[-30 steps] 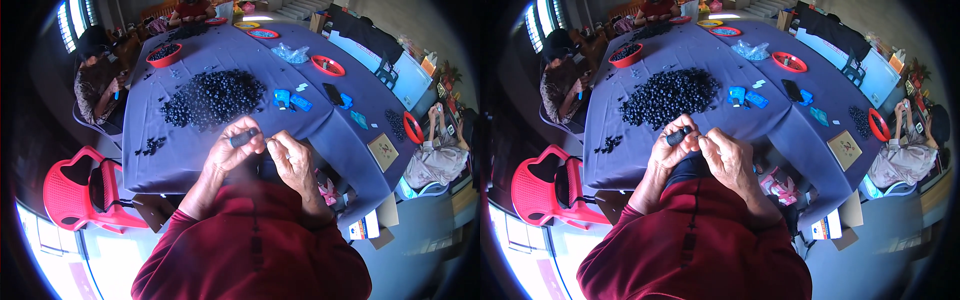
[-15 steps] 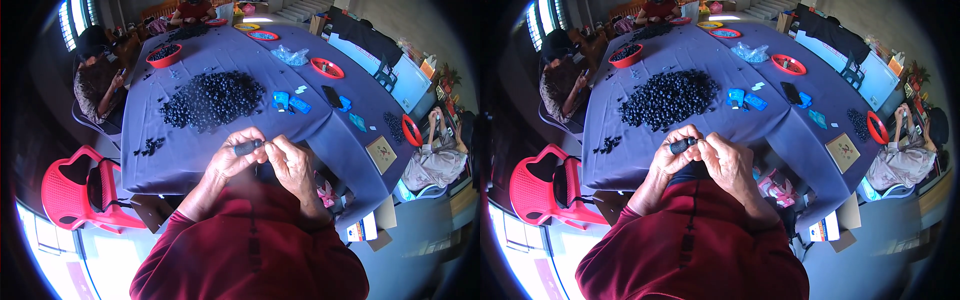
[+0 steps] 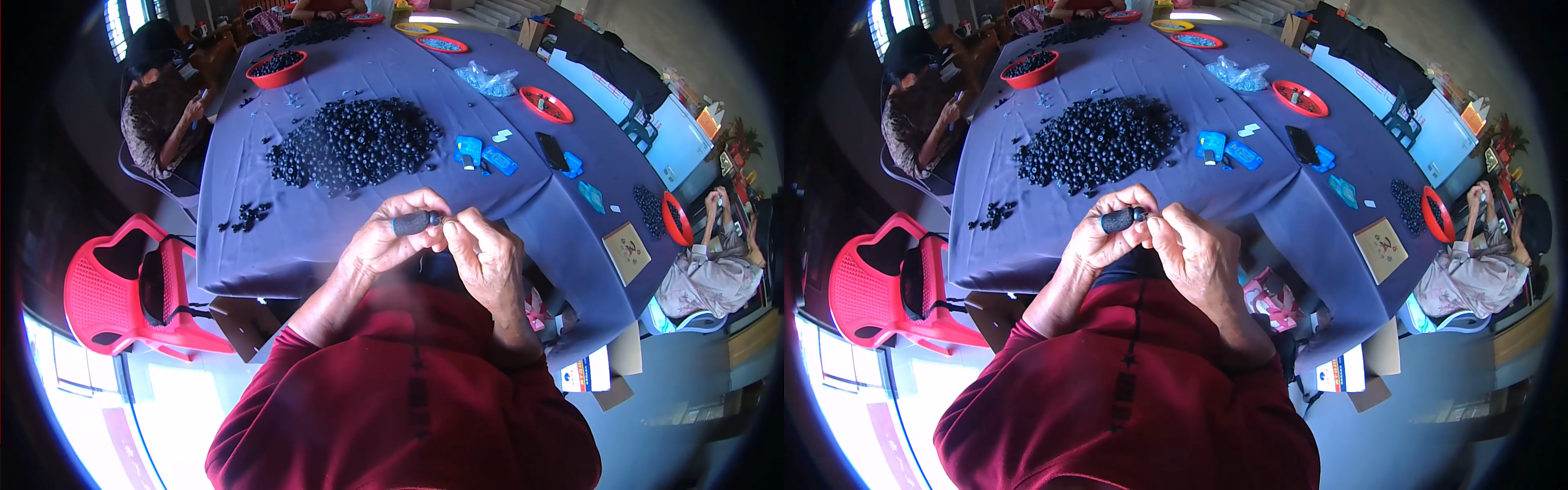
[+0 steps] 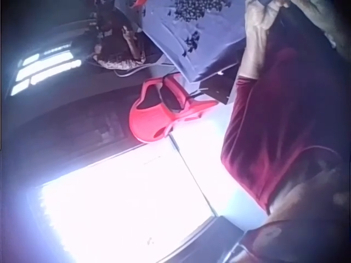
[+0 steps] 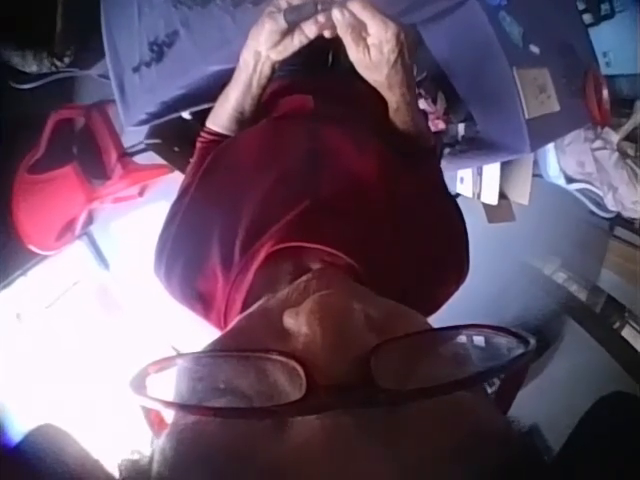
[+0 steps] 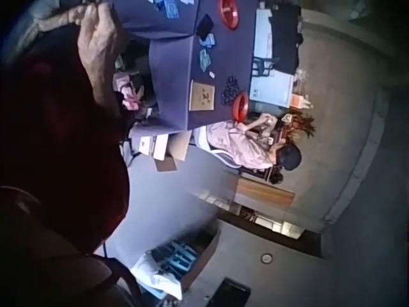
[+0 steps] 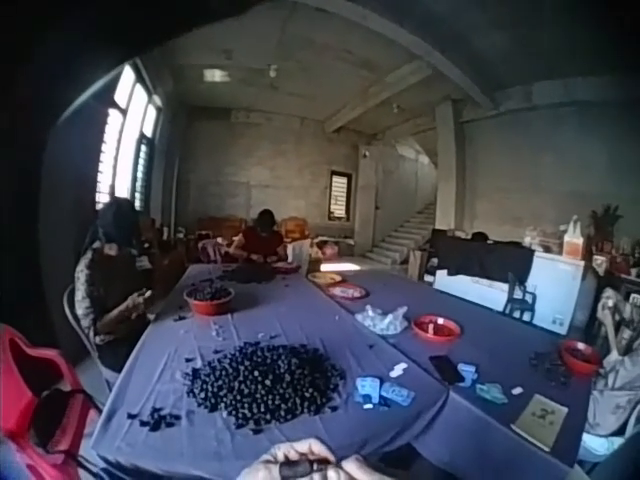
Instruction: The person picks up small components from a pile on the table and assembles them by fitting pieces together by hand.
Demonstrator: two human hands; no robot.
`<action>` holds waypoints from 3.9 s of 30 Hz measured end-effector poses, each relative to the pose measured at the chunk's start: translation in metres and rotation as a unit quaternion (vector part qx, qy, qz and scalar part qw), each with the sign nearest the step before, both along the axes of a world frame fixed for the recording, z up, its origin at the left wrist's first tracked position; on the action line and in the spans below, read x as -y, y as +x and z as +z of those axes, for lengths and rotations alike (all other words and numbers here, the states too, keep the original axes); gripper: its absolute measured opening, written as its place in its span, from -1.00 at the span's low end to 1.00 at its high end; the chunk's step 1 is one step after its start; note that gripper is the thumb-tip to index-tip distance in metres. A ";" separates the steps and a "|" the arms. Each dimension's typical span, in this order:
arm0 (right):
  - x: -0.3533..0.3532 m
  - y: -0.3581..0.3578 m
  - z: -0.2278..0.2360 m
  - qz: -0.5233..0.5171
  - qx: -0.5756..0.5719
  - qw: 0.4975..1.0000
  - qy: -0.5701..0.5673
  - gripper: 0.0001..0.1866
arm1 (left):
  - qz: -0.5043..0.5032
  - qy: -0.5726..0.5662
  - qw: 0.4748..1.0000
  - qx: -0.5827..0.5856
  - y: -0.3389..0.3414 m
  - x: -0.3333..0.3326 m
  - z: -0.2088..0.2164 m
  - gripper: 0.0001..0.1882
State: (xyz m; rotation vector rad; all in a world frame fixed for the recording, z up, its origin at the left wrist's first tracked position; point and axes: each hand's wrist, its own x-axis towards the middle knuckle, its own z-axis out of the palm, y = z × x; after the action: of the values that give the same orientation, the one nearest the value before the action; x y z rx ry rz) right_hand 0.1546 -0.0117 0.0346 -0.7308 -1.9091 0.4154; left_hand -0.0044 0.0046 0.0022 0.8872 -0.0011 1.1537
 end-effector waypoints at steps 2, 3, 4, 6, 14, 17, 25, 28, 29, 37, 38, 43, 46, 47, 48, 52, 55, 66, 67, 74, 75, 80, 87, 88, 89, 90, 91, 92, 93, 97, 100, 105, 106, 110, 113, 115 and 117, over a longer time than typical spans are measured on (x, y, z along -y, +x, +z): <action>0.006 0.001 0.008 0.000 0.015 1.000 -0.024 -0.80 | -0.022 -0.004 1.000 -0.001 -0.001 -0.001 0.000 -0.61; 0.007 0.001 0.011 -0.003 0.028 0.999 -0.046 -0.80 | -0.020 -0.005 1.000 0.002 -0.002 -0.001 -0.001 -0.61; 0.007 0.002 0.010 -0.001 0.031 0.998 -0.047 -0.80 | -0.022 0.001 1.000 0.001 -0.002 -0.002 -0.003 -0.61; 0.006 0.002 0.009 -0.001 0.030 0.999 -0.033 -0.80 | -0.023 0.009 1.000 0.000 -0.003 -0.003 -0.005 -0.61; 0.005 0.000 0.007 -0.002 -0.005 1.000 -0.026 -0.80 | -0.020 0.004 1.000 -0.019 -0.002 -0.002 -0.004 -0.62; 0.004 0.001 0.006 -0.023 0.007 1.000 0.013 -0.77 | -0.016 0.029 0.999 -0.013 0.000 -0.003 -0.005 -0.71; 0.000 0.002 0.000 -0.033 0.021 0.999 0.026 -0.75 | -0.014 0.027 0.999 -0.014 0.000 -0.003 -0.005 -0.72; -0.002 0.002 -0.002 -0.037 0.021 0.999 0.027 -0.76 | -0.010 0.021 0.999 -0.028 -0.002 -0.005 -0.006 -0.65; -0.002 0.002 -0.003 -0.037 0.021 0.999 0.027 -0.76 | -0.010 0.014 0.999 -0.038 -0.002 -0.005 -0.007 -0.58; 0.003 -0.001 0.004 -0.043 0.033 0.998 0.032 -0.77 | -0.019 0.006 1.000 -0.020 -0.001 -0.005 -0.006 -0.64; 0.003 -0.001 0.005 -0.041 0.030 0.998 0.026 -0.77 | -0.028 0.004 1.000 -0.003 0.000 -0.005 -0.007 -0.66; 0.004 -0.001 0.004 -0.021 0.021 1.000 -0.002 -0.77 | -0.019 -0.005 1.000 -0.022 0.001 -0.003 -0.005 -0.69; 0.002 0.000 0.002 -0.016 0.015 1.000 -0.013 -0.77 | -0.035 -0.011 0.999 -0.006 0.002 -0.005 -0.007 -0.69; 0.003 0.000 0.004 -0.020 0.025 0.999 -0.009 -0.77 | -0.043 -0.015 0.999 0.004 0.002 -0.005 -0.008 -0.69; 0.004 0.000 0.005 -0.024 0.035 0.999 -0.005 -0.77 | -0.043 -0.016 0.999 0.004 0.003 -0.005 -0.008 -0.69; -0.001 0.000 -0.004 -0.018 0.022 1.000 -0.012 -0.77 | -0.047 -0.032 0.998 0.015 0.005 -0.003 -0.008 -0.74; 0.003 -0.001 0.002 -0.020 0.024 1.000 -0.004 -0.78 | -0.056 -0.056 0.996 0.035 0.006 -0.001 -0.006 -0.75; 0.006 -0.005 0.000 -0.022 0.034 0.998 0.048 -0.82 | -0.069 -0.057 0.995 0.047 0.005 0.001 -0.004 -0.73; 0.004 -0.004 -0.003 -0.022 0.034 0.998 0.048 -0.82 | -0.079 -0.048 0.994 0.050 0.005 0.002 -0.003 -0.72; 0.011 -0.006 0.001 -0.023 -0.016 0.999 0.028 -0.78 | -0.140 -0.044 0.984 0.103 0.007 -0.002 -0.011 -0.67; 0.013 -0.007 0.004 -0.026 -0.032 0.999 0.032 -0.78 | -0.140 -0.045 0.984 0.103 0.007 -0.002 -0.011 -0.67; 0.013 -0.004 0.001 -0.025 0.002 0.999 0.042 -0.78 | -0.146 -0.038 0.984 0.093 0.004 -0.002 -0.011 -0.63; 0.009 -0.005 -0.004 -0.019 0.006 0.998 0.053 -0.81 | -0.124 -0.040 0.989 0.070 0.004 -0.002 -0.009 -0.61; 0.010 -0.004 -0.003 -0.020 0.006 0.998 0.053 -0.81 | -0.121 -0.040 0.990 0.063 0.004 -0.002 -0.009 -0.61; 0.010 -0.004 -0.003 -0.023 0.017 0.998 0.047 -0.81 | -0.118 -0.040 0.991 0.056 0.004 -0.001 -0.008 -0.61; 0.011 -0.003 -0.003 -0.027 0.028 0.998 0.040 -0.81 | -0.118 -0.040 0.991 0.056 0.003 -0.001 -0.009 -0.61; 0.011 -0.004 -0.003 -0.027 0.028 0.998 0.040 -0.81 | -0.120 -0.039 0.990 0.063 0.003 -0.002 -0.011 -0.61; 0.011 -0.005 -0.002 -0.028 0.024 0.998 0.052 -0.81 | -0.123 -0.039 0.989 0.069 0.003 -0.003 -0.012 -0.60; 0.011 -0.005 -0.001 -0.030 0.020 0.997 0.063 -0.80 | -0.123 -0.039 0.989 0.069 0.004 -0.003 -0.011 -0.60; 0.013 -0.005 0.003 -0.041 0.039 0.996 0.068 -0.80 | -0.108 -0.040 0.992 0.057 0.004 -0.002 -0.010 -0.61; 0.013 -0.006 0.003 -0.049 0.040 0.995 0.081 -0.81 | -0.102 -0.047 0.992 0.054 0.003 -0.003 -0.011 -0.61; 0.013 -0.009 0.001 -0.047 0.051 0.992 0.104 -0.82 | -0.117 -0.043 0.990 0.069 0.001 -0.005 -0.013 -0.61; 0.013 -0.009 0.001 -0.047 0.051 0.992 0.104 -0.82 | -0.113 -0.043 0.990 0.067 0.001 -0.005 -0.012 -0.61; 0.009 -0.007 -0.005 -0.025 0.019 0.998 0.063 -0.80 | -0.112 -0.021 0.991 0.068 0.002 -0.005 -0.013 -0.62; 0.009 -0.006 -0.005 -0.011 -0.001 0.999 0.036 -0.80 | -0.124 -0.014 0.990 0.062 0.001 -0.005 -0.014 -0.62; 0.010 -0.007 -0.006 -0.007 -0.005 1.000 0.023 -0.80 | -0.120 -0.003 0.991 0.059 0.001 -0.006 -0.013 -0.62; 0.008 -0.006 -0.009 -0.011 0.001 1.000 0.028 -0.80 | -0.118 0.008 0.991 0.056 0.001 -0.007 -0.014 -0.62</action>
State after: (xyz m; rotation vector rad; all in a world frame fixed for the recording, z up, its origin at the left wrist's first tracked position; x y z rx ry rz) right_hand 0.1481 -0.0200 0.0254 -0.7147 -1.9055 0.3477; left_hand -0.0035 0.0112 -0.0118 0.8121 -0.2018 0.9813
